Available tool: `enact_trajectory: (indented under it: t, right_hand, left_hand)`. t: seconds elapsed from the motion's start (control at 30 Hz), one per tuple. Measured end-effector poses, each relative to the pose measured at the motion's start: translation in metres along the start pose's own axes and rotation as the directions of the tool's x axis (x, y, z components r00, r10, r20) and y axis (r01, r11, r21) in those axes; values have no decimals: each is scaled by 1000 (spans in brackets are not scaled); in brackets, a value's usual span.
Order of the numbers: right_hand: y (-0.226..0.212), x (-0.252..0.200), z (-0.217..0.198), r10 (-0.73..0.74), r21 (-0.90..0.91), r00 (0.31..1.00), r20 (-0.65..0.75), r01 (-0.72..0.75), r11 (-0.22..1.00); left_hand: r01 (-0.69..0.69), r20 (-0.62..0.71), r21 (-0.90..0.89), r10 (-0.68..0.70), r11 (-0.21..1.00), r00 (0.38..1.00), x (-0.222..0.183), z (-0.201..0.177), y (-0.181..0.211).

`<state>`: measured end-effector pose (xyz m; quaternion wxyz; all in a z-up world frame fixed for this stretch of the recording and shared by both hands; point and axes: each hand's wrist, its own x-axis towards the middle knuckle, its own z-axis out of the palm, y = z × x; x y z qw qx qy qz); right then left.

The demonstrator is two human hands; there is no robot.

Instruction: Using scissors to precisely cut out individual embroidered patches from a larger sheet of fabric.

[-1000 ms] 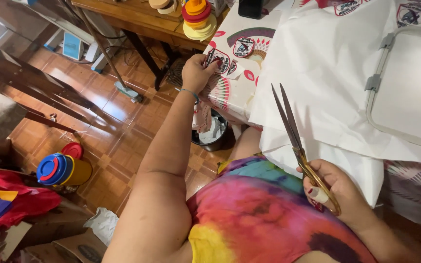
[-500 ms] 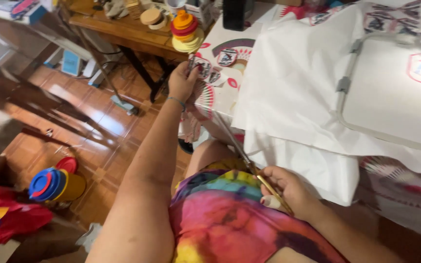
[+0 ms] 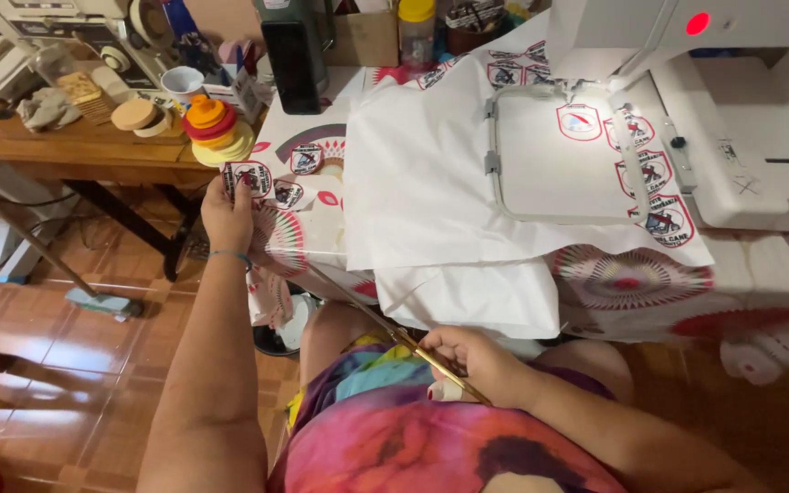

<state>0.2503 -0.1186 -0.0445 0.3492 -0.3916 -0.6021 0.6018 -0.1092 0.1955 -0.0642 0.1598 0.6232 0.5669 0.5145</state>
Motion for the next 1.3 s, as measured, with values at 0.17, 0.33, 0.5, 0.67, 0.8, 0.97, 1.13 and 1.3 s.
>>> enact_trajectory:
  t: [0.17,0.33,0.5,0.67,0.8,0.97,1.13,1.3]
  right_hand:
    - [-5,-4,7,-12,13,1000,-8,12,1000]
    - [-7,7,13,0,19,1000,13,0,1000]
    - [-9,22,6,54,-32,998,45,-52,998]
    - [-19,44,-14,95,-4,995,-4,-95,995]
    - [-12,53,-34,250,248,965,-81,-223,943]
    - [-4,67,-37,231,204,969,-84,-210,956]
    - [12,70,-27,318,406,937,-144,-237,883]
    - [4,62,4,84,432,985,-150,-11,902]
  left_hand:
    - [8,9,-10,-8,1000,1000,0,3,-6]
    - [-179,-156,91,192,980,969,10,11,-37]
    - [87,-82,27,-84,996,993,21,15,-34]
    - [585,135,-125,-570,801,810,26,3,5]
    - [679,288,-358,-616,641,733,14,-5,4]
    - [712,247,-414,-682,568,688,0,-5,8]
    - [636,302,-604,-600,481,741,-6,2,-6]
    - [603,240,-510,-571,614,785,3,7,3]
